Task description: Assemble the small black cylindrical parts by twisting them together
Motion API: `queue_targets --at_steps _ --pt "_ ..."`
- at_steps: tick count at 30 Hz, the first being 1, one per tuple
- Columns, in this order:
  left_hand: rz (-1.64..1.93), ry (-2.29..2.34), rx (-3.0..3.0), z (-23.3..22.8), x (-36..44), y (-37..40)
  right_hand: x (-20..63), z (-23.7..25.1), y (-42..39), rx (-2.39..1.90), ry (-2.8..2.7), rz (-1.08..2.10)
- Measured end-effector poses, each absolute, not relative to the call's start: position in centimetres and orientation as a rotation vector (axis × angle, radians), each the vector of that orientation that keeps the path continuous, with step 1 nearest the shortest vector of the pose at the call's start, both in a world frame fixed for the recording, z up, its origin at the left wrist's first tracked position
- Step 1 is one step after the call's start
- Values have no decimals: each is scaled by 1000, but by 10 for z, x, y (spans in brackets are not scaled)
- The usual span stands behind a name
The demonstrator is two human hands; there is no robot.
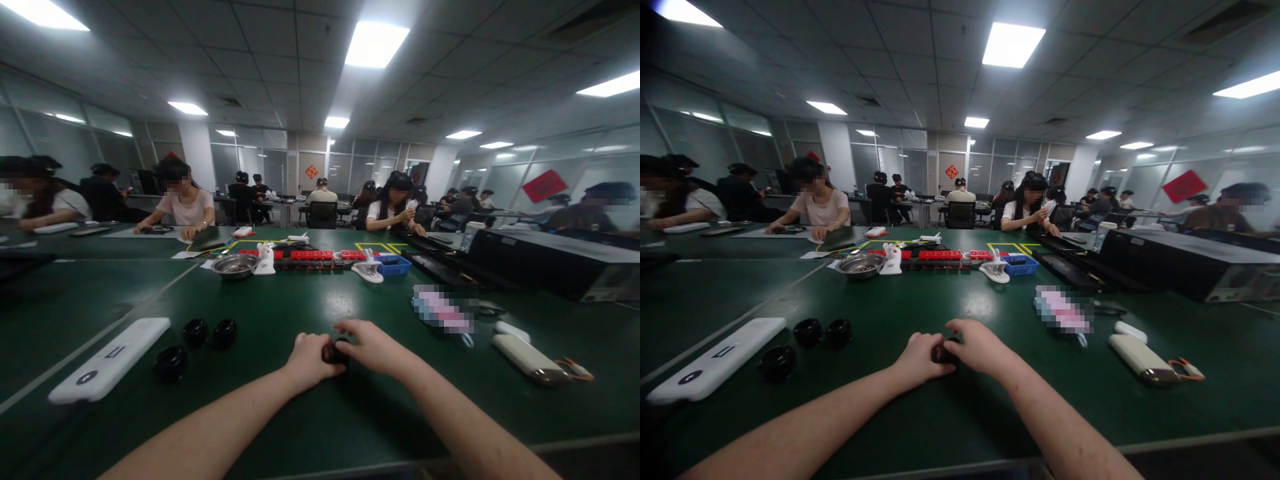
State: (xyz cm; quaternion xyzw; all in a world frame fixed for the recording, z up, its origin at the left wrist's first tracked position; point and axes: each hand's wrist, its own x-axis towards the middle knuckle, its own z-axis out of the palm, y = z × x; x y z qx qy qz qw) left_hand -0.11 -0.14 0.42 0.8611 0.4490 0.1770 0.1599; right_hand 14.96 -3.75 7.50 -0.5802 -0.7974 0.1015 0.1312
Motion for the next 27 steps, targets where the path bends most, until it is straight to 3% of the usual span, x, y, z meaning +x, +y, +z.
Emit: queue_targets --at_steps 6,15,21,27 --pt "517 1282 2410 8 -2 -2 144 69 -35 -1857 -2326 128" --pt "405 1334 2361 15 -1 2 157 94 -20 -1587 -2647 378" --pt "291 1353 2372 19 -5 16 143 73 0 -1663 -2555 112" --pt "256 1361 2350 12 -6 22 154 62 2 -1371 -2725 200"
